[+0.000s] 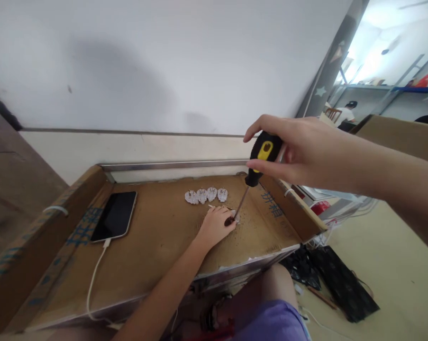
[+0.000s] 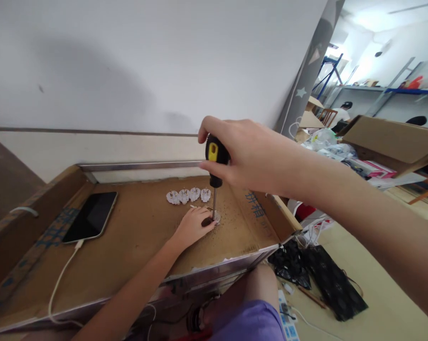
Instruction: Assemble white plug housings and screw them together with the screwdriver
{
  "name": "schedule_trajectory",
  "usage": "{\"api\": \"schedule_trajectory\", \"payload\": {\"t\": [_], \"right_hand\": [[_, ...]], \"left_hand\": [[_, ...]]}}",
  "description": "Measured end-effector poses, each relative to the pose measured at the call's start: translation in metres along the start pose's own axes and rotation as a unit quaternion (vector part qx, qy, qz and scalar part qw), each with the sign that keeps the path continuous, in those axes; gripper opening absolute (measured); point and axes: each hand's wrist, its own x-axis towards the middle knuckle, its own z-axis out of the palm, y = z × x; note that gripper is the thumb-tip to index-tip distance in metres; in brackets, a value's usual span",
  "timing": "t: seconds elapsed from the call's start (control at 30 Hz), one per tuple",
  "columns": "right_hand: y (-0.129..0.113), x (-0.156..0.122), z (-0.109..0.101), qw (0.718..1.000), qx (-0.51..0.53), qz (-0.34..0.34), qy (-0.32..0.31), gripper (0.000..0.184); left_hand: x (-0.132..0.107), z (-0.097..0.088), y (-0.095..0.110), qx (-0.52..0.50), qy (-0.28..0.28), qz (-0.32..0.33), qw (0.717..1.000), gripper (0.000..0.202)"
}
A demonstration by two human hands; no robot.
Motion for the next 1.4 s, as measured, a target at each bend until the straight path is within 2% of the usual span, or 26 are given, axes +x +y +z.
{"api": "schedule_trajectory", "payload": {"t": [0.13, 0.23, 0.3, 0.33, 0.37, 0.43, 0.5, 0.53, 0.57, 0.63, 0.7, 0.77, 0.83, 0.9, 0.97, 1.1, 1.2, 1.3, 1.4], "right_hand": [[-0.002, 0.002, 0.002, 0.997, -0.064, 0.022, 0.043, 0.028], [-0.001, 0.007, -0.002, 0.995, -0.091, 0.001, -0.035, 0.02], [-0.001, 0.01, -0.004, 0.99, -0.101, -0.011, -0.096, 0.023], [0.0, 0.012, -0.005, 0.988, -0.112, -0.009, -0.105, 0.023], [0.0, 0.013, -0.004, 0.988, -0.123, -0.001, -0.094, 0.022], [0.002, 0.016, -0.002, 0.991, -0.132, 0.023, -0.02, 0.028], [0.007, 0.02, 0.0, 0.993, -0.098, 0.037, 0.055, 0.037], [0.01, 0.022, -0.001, 0.994, -0.073, 0.035, 0.067, 0.038], [0.012, 0.024, -0.002, 0.996, -0.051, 0.029, 0.06, 0.035], [0.017, 0.027, -0.007, 0.999, -0.034, 0.014, -0.009, 0.029], [0.017, 0.028, -0.011, 0.994, -0.053, 0.015, -0.095, 0.033], [0.012, 0.025, -0.01, 0.988, -0.086, 0.027, -0.126, 0.033], [0.003, 0.019, -0.004, 0.989, -0.125, 0.034, -0.07, 0.031], [-0.005, 0.013, 0.004, 0.987, -0.158, 0.017, 0.021, 0.044], [-0.005, 0.013, 0.01, 0.983, -0.174, -0.016, 0.064, 0.051], [0.018, 0.024, 0.004, 0.988, -0.133, -0.064, 0.044, 0.038], [0.034, 0.029, -0.005, 0.982, -0.155, -0.089, 0.055, 0.049], [0.03, 0.028, -0.008, 0.962, -0.255, -0.096, 0.002, 0.05], [0.019, 0.028, -0.009, 0.949, -0.307, -0.068, -0.025, 0.048]], "left_hand": [[0.001, 0.0, 0.001, 0.001, -0.005, 0.002, 1.0, 0.01], [0.001, 0.001, 0.001, 0.012, -0.003, -0.001, 1.0, 0.011], [0.001, 0.001, 0.001, 0.018, -0.003, 0.001, 1.0, 0.011], [0.001, 0.001, 0.001, 0.018, -0.003, 0.002, 1.0, 0.011], [0.001, 0.001, 0.001, 0.017, -0.002, 0.002, 1.0, 0.01], [0.001, 0.002, 0.001, 0.012, 0.002, 0.001, 1.0, 0.01], [0.001, 0.002, 0.0, 0.006, 0.004, 0.001, 1.0, 0.01], [0.0, 0.002, 0.0, 0.003, 0.004, 0.003, 1.0, 0.011], [0.0, 0.002, 0.0, 0.002, 0.004, 0.004, 1.0, 0.012], [0.0, 0.002, 0.0, 0.005, 0.003, 0.006, 1.0, 0.016], [0.0, 0.003, -0.001, 0.009, 0.0, 0.009, 1.0, 0.017], [0.001, 0.002, -0.001, 0.012, -0.006, 0.012, 1.0, 0.016], [0.001, 0.002, -0.001, 0.016, -0.012, 0.014, 1.0, 0.016], [0.002, 0.002, -0.001, 0.02, -0.017, 0.015, 1.0, 0.017], [0.002, 0.002, -0.001, 0.021, -0.018, 0.016, 0.999, 0.017], [0.003, 0.003, -0.001, 0.028, -0.013, 0.012, 0.999, 0.018], [0.003, 0.002, -0.001, 0.027, -0.013, 0.013, 0.999, 0.018], [0.003, 0.001, 0.0, 0.02, -0.016, 0.015, 1.0, 0.019], [0.003, 0.001, 0.0, 0.018, -0.011, 0.01, 1.0, 0.022]]}}
